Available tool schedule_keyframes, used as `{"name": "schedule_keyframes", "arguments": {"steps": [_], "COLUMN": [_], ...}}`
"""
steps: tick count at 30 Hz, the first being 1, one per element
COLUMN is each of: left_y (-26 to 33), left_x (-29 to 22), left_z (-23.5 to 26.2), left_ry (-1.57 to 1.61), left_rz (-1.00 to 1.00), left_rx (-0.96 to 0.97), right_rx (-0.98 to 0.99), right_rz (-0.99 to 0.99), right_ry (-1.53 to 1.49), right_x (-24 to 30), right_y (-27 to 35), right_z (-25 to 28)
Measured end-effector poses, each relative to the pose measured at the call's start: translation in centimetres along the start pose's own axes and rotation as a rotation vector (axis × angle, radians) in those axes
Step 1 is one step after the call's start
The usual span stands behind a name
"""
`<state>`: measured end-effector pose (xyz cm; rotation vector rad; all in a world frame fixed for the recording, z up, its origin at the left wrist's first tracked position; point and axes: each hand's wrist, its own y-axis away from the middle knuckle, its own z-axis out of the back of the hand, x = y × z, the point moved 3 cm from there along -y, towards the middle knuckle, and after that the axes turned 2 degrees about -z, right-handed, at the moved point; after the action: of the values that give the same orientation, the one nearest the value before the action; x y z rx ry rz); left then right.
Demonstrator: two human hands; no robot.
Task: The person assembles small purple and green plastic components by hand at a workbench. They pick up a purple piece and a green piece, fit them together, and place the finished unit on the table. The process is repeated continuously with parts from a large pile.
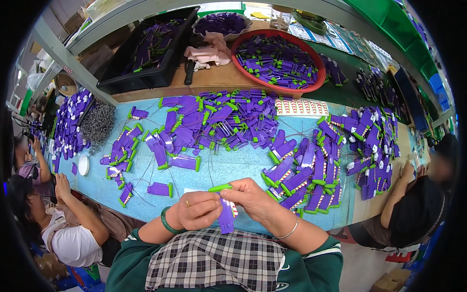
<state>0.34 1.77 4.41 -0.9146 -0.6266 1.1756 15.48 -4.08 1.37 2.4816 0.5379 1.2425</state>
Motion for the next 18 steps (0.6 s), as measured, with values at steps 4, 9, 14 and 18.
{"name": "schedule_keyframes", "arguments": {"steps": [4,9,14,18], "left_y": [-0.3,-0.1,0.7,-0.1], "left_x": [-0.2,-0.1,0.9,1.8], "left_z": [0.2,-0.1,-1.3,-2.7], "left_ry": [-0.031,-0.040,0.226,0.523], "left_rz": [0.034,0.098,0.555,0.888], "left_rx": [0.052,0.079,-0.051,0.123], "right_rx": [0.033,0.152,-0.234,-0.314], "right_rz": [-0.049,-0.071,0.556,0.725], "right_ry": [-0.010,0.230,0.714,0.960], "right_x": [-1.2,-1.3,1.3,0.7], "right_y": [0.8,3.1,3.6,3.2], "right_z": [0.0,1.1,1.8,2.2]}}
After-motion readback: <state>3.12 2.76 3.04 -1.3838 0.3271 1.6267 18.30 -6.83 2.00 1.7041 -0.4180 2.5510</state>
